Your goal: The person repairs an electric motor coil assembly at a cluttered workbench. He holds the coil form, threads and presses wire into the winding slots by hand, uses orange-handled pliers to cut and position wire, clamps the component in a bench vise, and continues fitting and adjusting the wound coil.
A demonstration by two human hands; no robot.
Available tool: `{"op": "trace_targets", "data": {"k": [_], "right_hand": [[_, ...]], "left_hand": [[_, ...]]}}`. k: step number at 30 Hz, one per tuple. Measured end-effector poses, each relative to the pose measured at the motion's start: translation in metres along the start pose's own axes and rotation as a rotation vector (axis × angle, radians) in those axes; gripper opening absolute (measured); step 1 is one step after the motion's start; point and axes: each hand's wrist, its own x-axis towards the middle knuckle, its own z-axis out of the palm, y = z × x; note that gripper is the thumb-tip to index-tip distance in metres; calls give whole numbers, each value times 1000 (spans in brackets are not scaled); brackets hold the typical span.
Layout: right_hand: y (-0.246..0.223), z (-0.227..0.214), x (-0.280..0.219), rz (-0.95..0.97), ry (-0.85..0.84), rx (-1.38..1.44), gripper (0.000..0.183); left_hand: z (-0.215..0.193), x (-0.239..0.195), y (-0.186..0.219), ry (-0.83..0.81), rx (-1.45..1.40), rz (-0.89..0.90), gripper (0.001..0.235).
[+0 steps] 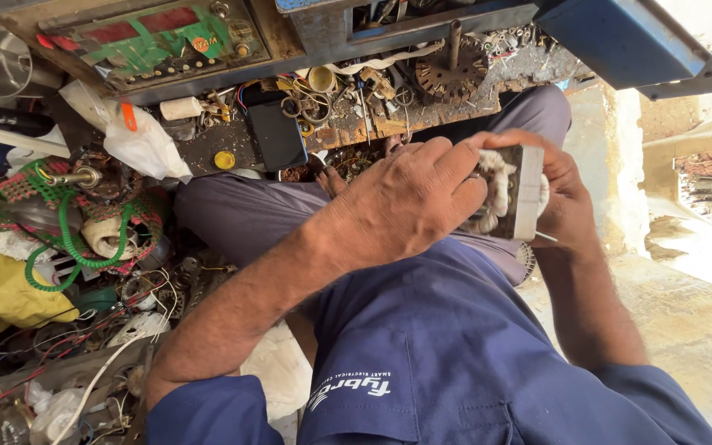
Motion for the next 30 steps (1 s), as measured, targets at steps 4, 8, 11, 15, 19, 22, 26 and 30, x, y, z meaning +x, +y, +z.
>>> {"op": "trace_targets", "data": {"k": [4,8,11,15,19,22,26,30], "right_hand": [[7,-6,3,-40,-11,-78,45],[14,-8,2,-21,52,-36,40],[13,-6,1,-27,100,26,35],[6,1,2,-61,145,-80,31],[3,1,3,-44,102,-158,33],[1,1,5,-33,46,-126,38],[1,-2,6,-63,-18,-87,43],[6,-8,5,-96,3,-119,43]], "left_hand": [[15,-2,-1,-76,69,-36,9],[23,-13,-13,2,-64,-36,5],[20,-11,-9,168,-337,-106,10],[25,-10,3,277,-780,-673,34],[35,-15,-4,306,-687,-639,17],[36,-14,-4,325,-614,-560,14],[40,-12,-3,346,-659,-570,10],[39,-6,4,395,-588,-540,12]]}}
